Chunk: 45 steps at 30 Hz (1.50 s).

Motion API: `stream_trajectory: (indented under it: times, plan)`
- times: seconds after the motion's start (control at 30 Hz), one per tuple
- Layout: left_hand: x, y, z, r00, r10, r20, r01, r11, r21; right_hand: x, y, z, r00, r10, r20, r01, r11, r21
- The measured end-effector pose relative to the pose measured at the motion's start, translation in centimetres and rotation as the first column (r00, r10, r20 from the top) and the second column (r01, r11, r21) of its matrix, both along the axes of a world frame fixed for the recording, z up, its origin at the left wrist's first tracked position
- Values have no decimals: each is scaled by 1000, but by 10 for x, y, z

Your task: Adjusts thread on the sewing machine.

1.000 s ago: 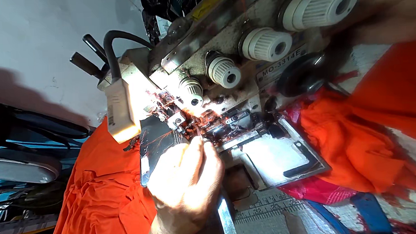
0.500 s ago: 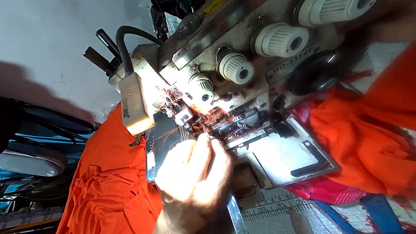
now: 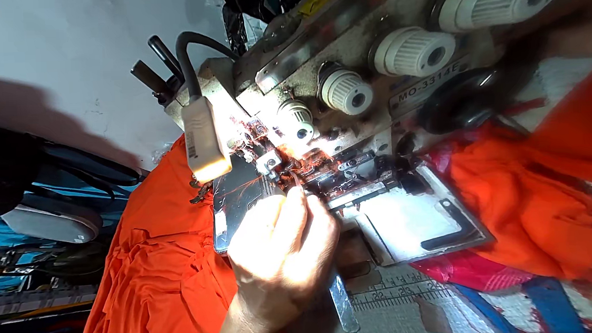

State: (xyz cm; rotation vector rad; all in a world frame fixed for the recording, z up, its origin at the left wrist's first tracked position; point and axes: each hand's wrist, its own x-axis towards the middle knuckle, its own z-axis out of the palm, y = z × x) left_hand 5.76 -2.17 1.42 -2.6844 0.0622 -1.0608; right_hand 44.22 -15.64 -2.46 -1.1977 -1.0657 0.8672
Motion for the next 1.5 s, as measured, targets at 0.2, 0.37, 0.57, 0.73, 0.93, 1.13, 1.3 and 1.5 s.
stream_trajectory:
  times: [0.2, 0.37, 0.57, 0.73, 0.93, 1.13, 1.3, 1.5]
  plan:
    - [0, 1, -2, 1000, 6, 17, -6, 1000, -2, 1, -2, 4, 997, 68, 38, -68, 998, -2]
    - [0, 0, -2, 1000, 26, 9, -26, 1000, 6, -4, -4, 1, 999, -50, -2, 50, 998, -24]
    - [-2, 2, -3, 1000, -27, 11, 27, 1000, 0, -2, -4, 2, 1000, -20, 11, 21, 999, -31]
    - [-3, 5, -4, 997, -71, 27, 71, 997, -7, 1, -5, 1, 1000, -18, 16, 19, 999, -45]
    - [-3, 3, -4, 998, -50, 28, 50, 999, -4, 2, -1, -3, 1000, -15, 19, 15, 1000, 5]
    - [-1, 1, -4, 999, -22, 33, 22, 1000, 0, 1, -2, -2, 1000, 13, 23, -13, 1000, 0]
    - [1, 2, -4, 999, -20, 31, 20, 1000, 9, 1, 0, -7, 999, 10, 35, -12, 998, 64]
    - [1, 3, -5, 999, -16, 36, 16, 1000, 2, -1, -1, -3, 999, 2, 36, -4, 999, 52]
